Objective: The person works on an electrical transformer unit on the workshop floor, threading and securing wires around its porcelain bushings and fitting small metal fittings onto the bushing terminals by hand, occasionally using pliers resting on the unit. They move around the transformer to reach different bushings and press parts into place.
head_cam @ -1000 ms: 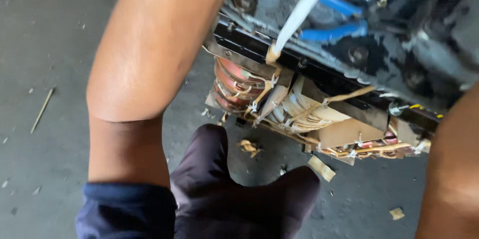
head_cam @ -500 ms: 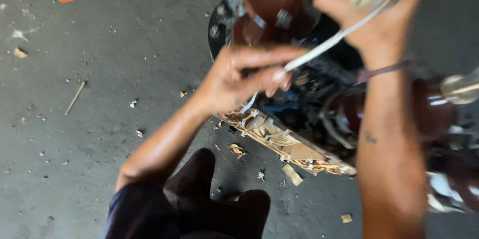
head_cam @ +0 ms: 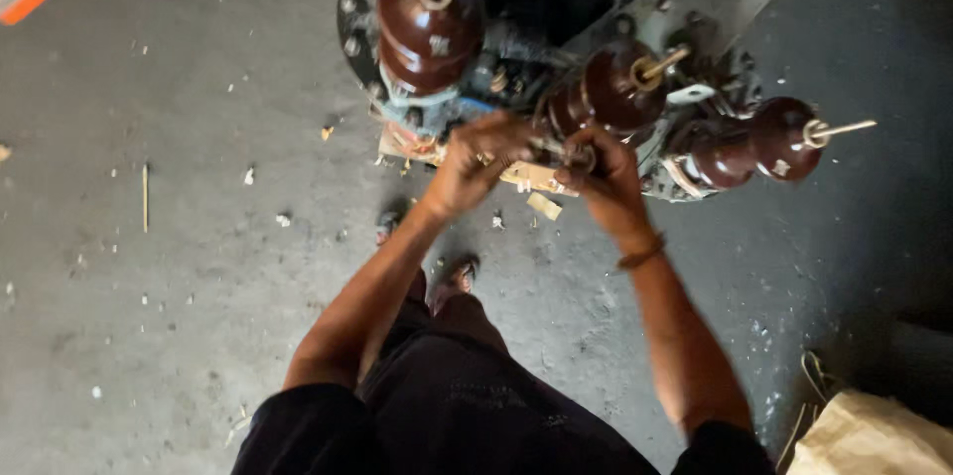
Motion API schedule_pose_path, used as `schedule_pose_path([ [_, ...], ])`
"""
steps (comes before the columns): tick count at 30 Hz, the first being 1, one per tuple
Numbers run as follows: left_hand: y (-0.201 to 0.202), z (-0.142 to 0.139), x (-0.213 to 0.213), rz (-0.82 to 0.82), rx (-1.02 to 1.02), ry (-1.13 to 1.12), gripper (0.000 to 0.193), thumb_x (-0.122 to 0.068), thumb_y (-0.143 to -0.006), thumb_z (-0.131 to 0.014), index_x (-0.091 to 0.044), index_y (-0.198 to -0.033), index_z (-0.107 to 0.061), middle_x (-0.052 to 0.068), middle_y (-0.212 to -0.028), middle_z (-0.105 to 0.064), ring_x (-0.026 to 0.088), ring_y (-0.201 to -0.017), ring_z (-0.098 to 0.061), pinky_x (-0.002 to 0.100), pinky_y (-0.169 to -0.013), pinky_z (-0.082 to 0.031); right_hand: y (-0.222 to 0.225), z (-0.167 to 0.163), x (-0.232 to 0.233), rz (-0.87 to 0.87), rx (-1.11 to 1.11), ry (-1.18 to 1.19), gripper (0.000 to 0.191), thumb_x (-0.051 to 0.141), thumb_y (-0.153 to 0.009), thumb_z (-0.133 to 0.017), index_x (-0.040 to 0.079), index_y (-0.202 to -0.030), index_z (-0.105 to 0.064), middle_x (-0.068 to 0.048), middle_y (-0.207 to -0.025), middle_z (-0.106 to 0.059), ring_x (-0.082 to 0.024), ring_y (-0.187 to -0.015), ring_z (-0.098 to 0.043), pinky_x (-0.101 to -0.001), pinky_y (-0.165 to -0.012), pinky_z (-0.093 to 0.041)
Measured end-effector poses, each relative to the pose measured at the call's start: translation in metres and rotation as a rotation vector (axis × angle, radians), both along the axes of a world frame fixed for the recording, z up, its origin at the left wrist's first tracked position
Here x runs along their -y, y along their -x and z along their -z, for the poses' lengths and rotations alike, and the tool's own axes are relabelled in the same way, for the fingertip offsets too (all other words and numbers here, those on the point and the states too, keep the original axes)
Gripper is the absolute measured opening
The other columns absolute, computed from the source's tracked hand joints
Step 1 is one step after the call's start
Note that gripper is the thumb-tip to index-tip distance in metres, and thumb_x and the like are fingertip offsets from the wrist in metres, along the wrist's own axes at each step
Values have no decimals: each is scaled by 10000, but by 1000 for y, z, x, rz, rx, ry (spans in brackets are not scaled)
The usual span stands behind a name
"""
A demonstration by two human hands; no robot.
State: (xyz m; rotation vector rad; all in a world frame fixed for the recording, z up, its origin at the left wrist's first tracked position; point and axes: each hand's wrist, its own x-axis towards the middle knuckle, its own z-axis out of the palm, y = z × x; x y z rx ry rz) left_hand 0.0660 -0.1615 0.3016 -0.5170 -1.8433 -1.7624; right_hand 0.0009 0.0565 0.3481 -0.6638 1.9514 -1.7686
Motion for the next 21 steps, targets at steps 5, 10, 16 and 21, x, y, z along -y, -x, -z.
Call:
schedule_pose_path([
  [5,7,3,-8,120,109,31,237,15,-957,-705,-62,-1179,-737,111,-1164,-756,239,-1050,-733,335,-873,-606,-38,49,12,476,-444,-36,262,254,-975,-750,49,-1071,-618,38,-894,-611,-57,-771,-536,-245,-690,-453],
  [10,14,-6,15,167,205,-22,238,-33,-978,-719,-78,-1211,-743,106,-1137,-772,215,-931,-761,306,-798,-610,-28,32,41,588,-530,-400,374,392,-1103,-587,60,-935,-620,9,-742,-574,-85,-648,-549,-281,-600,-431],
  [16,43,-17,44,314,190,-12,289,-37,-961,-718,-88,-1246,-720,116,-1126,-768,199,-831,-721,302,-730,-588,-1,-14,54,329,83,-393,518,478,-1177,-492,49,-910,-602,24,-736,-503,-74,-632,-417,-254,-551,-327],
  [21,57,-15,52,374,222,-3,331,31,-946,-703,-98,-1249,-727,105,-1007,-755,191,-872,-735,307,-744,-592,-14,-8,77,592,-497,-398,476,449,-1135,-523,52,-934,-692,-22,-711,-632,-99,-558,-521,-281,-493,-362],
])
